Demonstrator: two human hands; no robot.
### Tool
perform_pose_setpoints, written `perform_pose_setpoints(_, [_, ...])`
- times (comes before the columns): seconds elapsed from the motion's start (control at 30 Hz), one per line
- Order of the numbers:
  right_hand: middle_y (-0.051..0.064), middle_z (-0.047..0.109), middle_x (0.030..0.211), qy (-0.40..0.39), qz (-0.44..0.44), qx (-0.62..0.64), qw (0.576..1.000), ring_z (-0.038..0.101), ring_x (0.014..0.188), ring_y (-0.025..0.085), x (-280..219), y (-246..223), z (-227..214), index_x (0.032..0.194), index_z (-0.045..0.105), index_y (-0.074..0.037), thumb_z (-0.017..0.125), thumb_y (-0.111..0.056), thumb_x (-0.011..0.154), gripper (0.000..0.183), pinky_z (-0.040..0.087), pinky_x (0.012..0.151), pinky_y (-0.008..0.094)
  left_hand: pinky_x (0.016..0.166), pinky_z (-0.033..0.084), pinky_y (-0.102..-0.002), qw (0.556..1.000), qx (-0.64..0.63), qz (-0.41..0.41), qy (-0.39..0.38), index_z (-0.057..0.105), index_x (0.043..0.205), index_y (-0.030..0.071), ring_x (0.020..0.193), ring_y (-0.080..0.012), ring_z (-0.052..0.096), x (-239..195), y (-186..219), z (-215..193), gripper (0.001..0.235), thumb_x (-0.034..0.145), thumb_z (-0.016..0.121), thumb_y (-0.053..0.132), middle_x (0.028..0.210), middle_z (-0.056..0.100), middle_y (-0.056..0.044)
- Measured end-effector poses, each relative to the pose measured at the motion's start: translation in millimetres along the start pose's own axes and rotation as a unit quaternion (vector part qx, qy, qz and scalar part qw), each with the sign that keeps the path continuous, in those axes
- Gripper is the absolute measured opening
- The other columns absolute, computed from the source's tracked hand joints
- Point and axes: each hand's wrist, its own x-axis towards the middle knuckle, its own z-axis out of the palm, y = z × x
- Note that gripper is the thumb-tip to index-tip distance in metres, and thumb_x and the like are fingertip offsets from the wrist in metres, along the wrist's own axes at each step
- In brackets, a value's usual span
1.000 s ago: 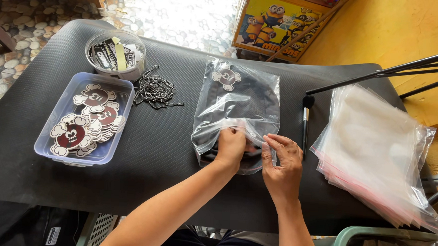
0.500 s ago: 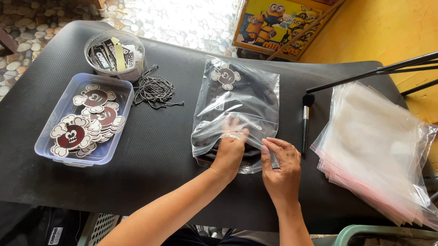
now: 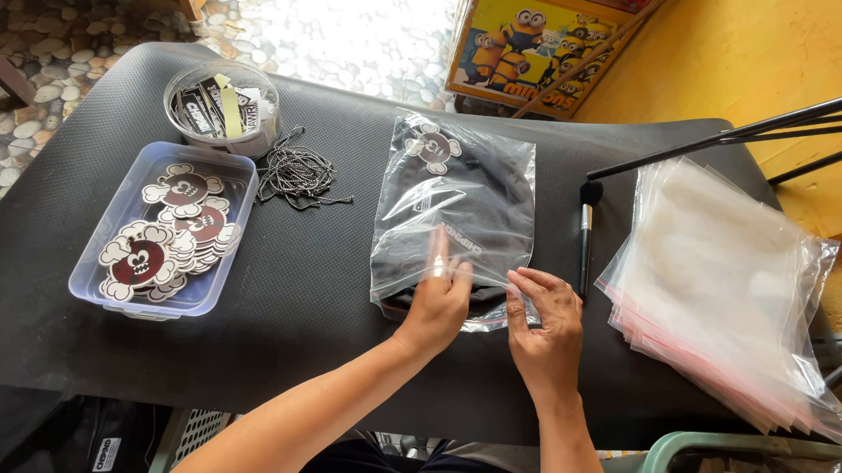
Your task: The person places a small black bag with a cartoon sticker into a clear plastic zip-lock bag. They then add a small rectangular card into the bag and seal it. Finally, they use a brush to wipe the surface of the sealed bag.
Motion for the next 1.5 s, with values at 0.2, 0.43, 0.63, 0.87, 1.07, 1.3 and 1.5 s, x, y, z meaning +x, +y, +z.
perform_pose_setpoints(0.2, [0.004,0.073,0.106,-0.016,0.0,0.002,1.0,0.07,0.108,0.025,-6,3,-1,0.108,0.079,-0.015,0.072,-0.015,0.095,0.015,0.047,0.098,0.04,0.12,0.033,-0.052,0.997,0.072,0.035,-0.007,0.019,0.162,0.002,0.144,-0.0529,0.023,-14,-5,-7,0.065,0.102,0.045,0.007,0.164,0.002,-0.036])
perform_pose_setpoints(0.43, [0.006,0.073,0.108,-0.017,0.005,0.009,1.0,0.069,0.11,0.026,-13,9,-1,0.109,0.079,-0.014,0.072,-0.014,0.095,0.016,0.047,0.1,0.041,0.115,0.041,-0.055,0.988,0.142,0.02,-0.049,0.028,0.157,-0.003,0.137,-0.054,0.041,-35,33,-23,0.059,0.102,0.044,0.008,0.159,0.013,-0.042])
perform_pose_setpoints(0.63, [0.005,0.067,0.121,-0.055,0.007,-0.012,0.998,0.064,0.114,0.023,-24,14,-4,0.119,0.073,-0.014,0.068,-0.008,0.097,0.024,0.05,0.106,0.039,0.114,0.049,-0.033,0.989,0.112,-0.057,-0.073,0.056,0.138,0.007,0.131,-0.0242,0.062,-47,27,-40,0.046,0.095,0.058,0.024,0.144,0.055,-0.007])
perform_pose_setpoints(0.87, [0.006,0.066,0.122,-0.054,0.018,-0.012,0.998,0.062,0.115,0.024,-32,15,-4,0.117,0.074,-0.013,0.069,-0.007,0.096,0.023,0.052,0.104,0.039,0.11,0.046,-0.032,0.968,0.199,-0.009,-0.152,0.059,0.135,0.009,0.131,-0.0217,0.061,-58,53,-59,0.041,0.097,0.058,0.025,0.144,0.058,-0.006])
perform_pose_setpoints(1.07, [0.008,0.062,0.128,-0.055,0.052,-0.026,0.997,0.058,0.121,0.025,-40,21,-10,0.12,0.073,-0.014,0.069,-0.007,0.095,0.026,0.052,0.107,0.04,0.077,0.05,-0.038,0.807,0.457,0.352,-0.127,0.06,0.114,0.006,0.088,-0.0246,0.061,-56,50,-76,0.024,0.095,0.069,0.016,0.104,0.061,-0.008])
perform_pose_setpoints(1.3, [0.01,0.055,0.122,-0.066,0.101,-0.073,0.99,0.056,0.116,0.024,-52,24,-23,0.131,0.067,-0.01,0.066,-0.01,0.087,0.043,0.044,0.111,0.04,0.072,0.044,-0.033,0.602,0.62,0.477,-0.162,0.058,0.084,0.01,0.072,-0.02,0.048,-30,46,-91,0.02,0.092,0.06,-0.007,0.078,0.049,-0.003])
perform_pose_setpoints(1.5, [0.001,0.074,0.107,-0.084,0.252,-0.078,0.961,0.069,0.098,0.018,-52,22,-36,0.131,0.066,-0.013,0.046,-0.024,0.104,0.036,0.041,0.099,0.037,0.096,0.045,-0.041,0.603,0.613,0.469,-0.201,0.06,0.121,0.001,0.108,-0.0306,0.057,-22,50,-78,0.031,0.091,0.06,0.01,0.119,0.057,-0.016])
